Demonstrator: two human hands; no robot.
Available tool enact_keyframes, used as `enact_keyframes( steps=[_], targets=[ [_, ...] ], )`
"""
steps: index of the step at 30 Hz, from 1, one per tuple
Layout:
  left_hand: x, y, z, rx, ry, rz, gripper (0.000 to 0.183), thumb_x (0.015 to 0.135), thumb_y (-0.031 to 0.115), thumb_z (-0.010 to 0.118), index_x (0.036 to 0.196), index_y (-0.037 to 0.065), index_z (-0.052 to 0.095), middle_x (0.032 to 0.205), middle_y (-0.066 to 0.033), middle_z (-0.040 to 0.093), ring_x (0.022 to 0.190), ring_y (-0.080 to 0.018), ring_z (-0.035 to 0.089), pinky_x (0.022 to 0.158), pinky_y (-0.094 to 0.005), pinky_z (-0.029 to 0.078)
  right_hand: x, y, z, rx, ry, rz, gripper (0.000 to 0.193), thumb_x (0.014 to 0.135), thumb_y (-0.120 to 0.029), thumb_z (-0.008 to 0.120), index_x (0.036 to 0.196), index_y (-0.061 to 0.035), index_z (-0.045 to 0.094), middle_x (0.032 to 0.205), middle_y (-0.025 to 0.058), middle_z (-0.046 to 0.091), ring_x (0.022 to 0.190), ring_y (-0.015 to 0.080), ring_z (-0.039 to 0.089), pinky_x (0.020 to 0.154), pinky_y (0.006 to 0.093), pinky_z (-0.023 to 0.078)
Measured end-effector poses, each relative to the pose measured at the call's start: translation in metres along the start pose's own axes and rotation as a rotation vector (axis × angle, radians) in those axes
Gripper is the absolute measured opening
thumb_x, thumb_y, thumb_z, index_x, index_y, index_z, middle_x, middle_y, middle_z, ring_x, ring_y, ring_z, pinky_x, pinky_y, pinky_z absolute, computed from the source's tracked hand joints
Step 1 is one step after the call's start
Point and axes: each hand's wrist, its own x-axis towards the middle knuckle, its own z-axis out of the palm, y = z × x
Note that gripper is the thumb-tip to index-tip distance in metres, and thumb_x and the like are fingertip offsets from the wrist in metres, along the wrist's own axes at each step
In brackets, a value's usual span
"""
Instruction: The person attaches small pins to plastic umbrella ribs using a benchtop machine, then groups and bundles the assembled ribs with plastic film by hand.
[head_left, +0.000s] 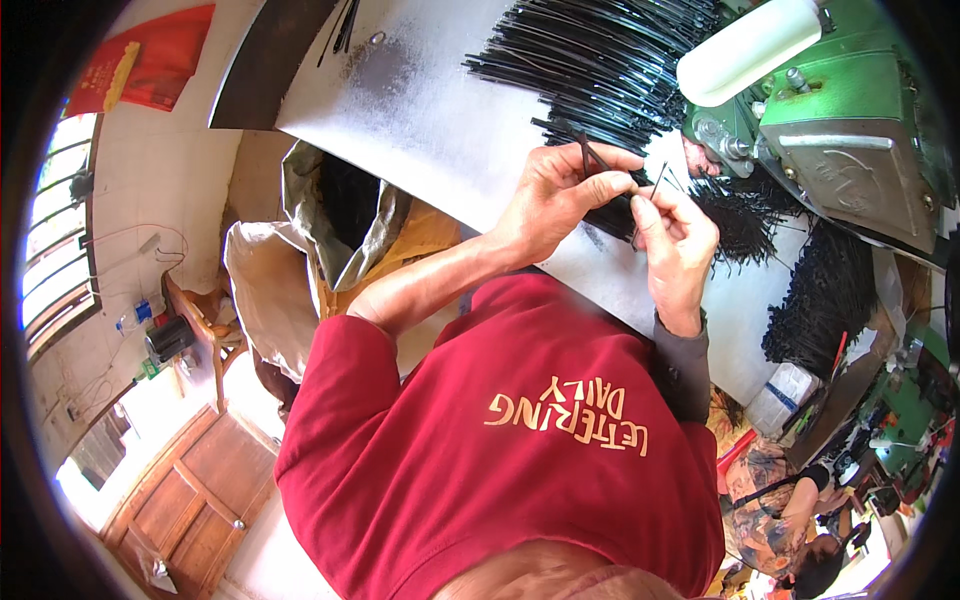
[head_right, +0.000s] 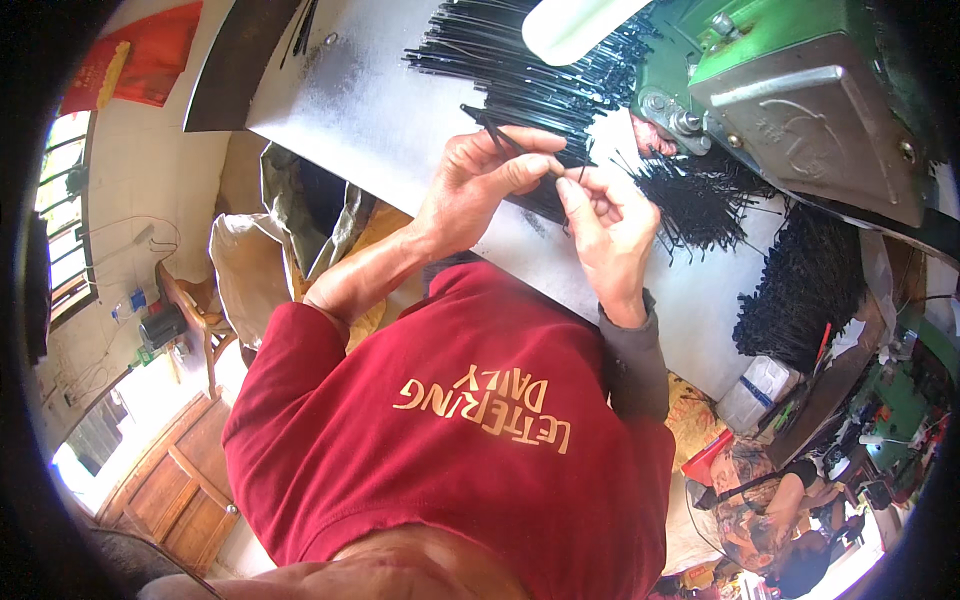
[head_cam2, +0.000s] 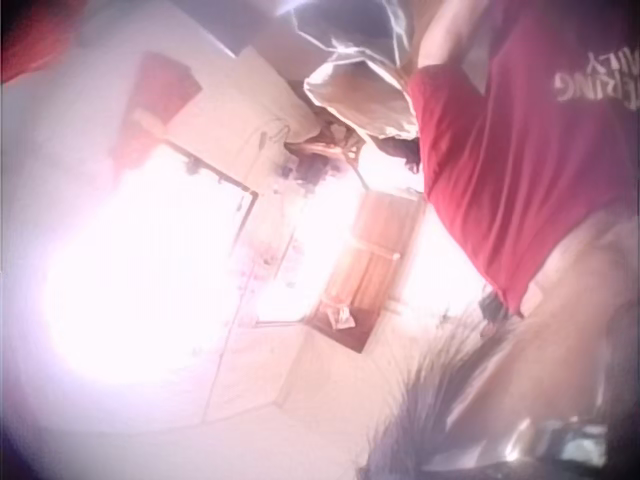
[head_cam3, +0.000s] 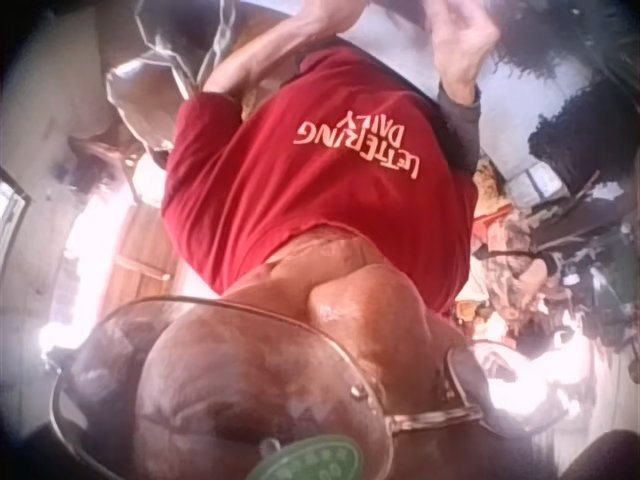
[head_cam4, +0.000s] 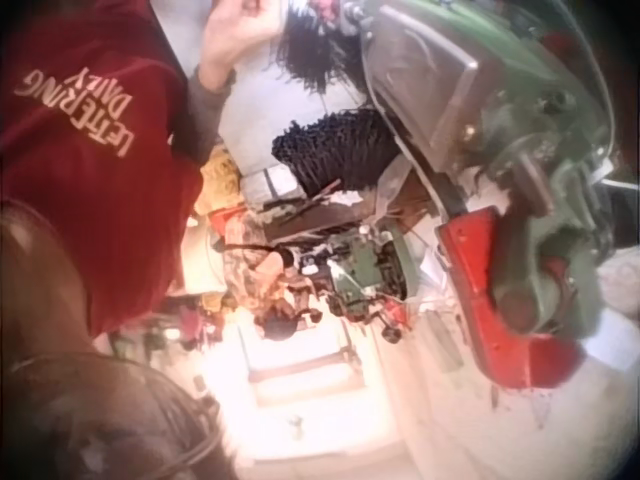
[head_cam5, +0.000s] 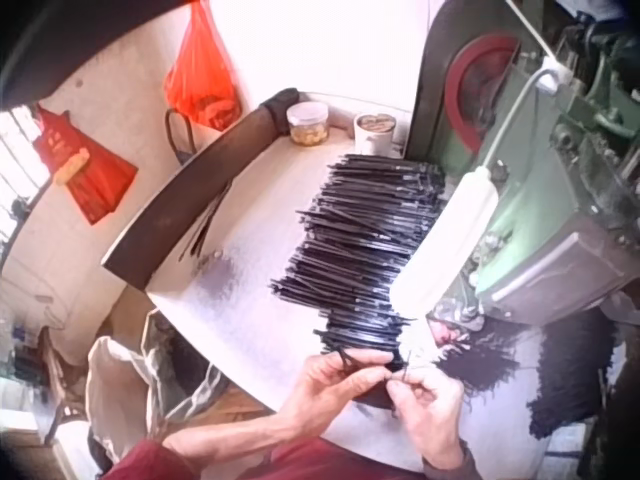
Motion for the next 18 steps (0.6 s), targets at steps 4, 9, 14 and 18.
enact_keyframes(
  steps=[4, 9, 14, 18],
  targets=[
    [0.002, 0.002, 0.005, -0.038, 0.026, -0.058, 0.024, 0.089, 0.009, 0.059, 0.113, 0.003, 0.062, 0.086, -0.0037, 0.067, 0.073, -0.0055, 0.051, 0.069, -0.0222, 0.044, -0.003, 0.002, -0.001, -0.068, 0.009, -0.108, 0.003, 0.082, 0.001, 0.065, 0.084, 0.0022, 0.063, 0.072, -0.0017, 0.055, 0.056, 0.0013, 0.047, 0.05, 0.0165, 0.037],
    [0.009, 0.002, -0.001, -0.113, 0.024, -0.026, 0.023, 0.091, 0.008, 0.057, 0.112, 0.0, 0.061, 0.084, -0.004, 0.066, 0.069, -0.0045, 0.047, 0.064, -0.0203, 0.041, -0.001, 0.008, -0.005, -0.095, 0.017, -0.212, 0.003, 0.082, 0.002, 0.065, 0.082, 0.0025, 0.063, 0.073, -0.0015, 0.055, 0.056, 0.0011, 0.046, 0.05, 0.0168, 0.037],
    [0.007, 0.006, 0.0, 0.086, 0.042, 0.015, 0.02, 0.091, 0.009, 0.056, 0.106, -0.002, 0.063, 0.08, -0.0027, 0.064, 0.063, -0.0037, 0.044, 0.058, -0.0195, 0.039, 0.0, 0.001, -0.008, -0.065, -0.039, -0.142, 0.003, 0.082, 0.001, 0.064, 0.081, 0.0025, 0.062, 0.071, -0.0021, 0.055, 0.056, 0.0004, 0.046, 0.049, 0.0164, 0.036],
    [0.007, 0.01, -0.001, 0.197, 0.045, 0.006, 0.018, 0.091, 0.01, 0.057, 0.104, 0.0, 0.064, 0.079, -0.0016, 0.064, 0.063, -0.0036, 0.045, 0.058, -0.0197, 0.04, 0.002, -0.002, -0.012, -0.068, -0.091, -0.079, 0.004, 0.083, 0.0, 0.064, 0.08, 0.0022, 0.062, 0.07, -0.0024, 0.055, 0.055, 0.0001, 0.046, 0.048, 0.0161, 0.035]
  ],
)
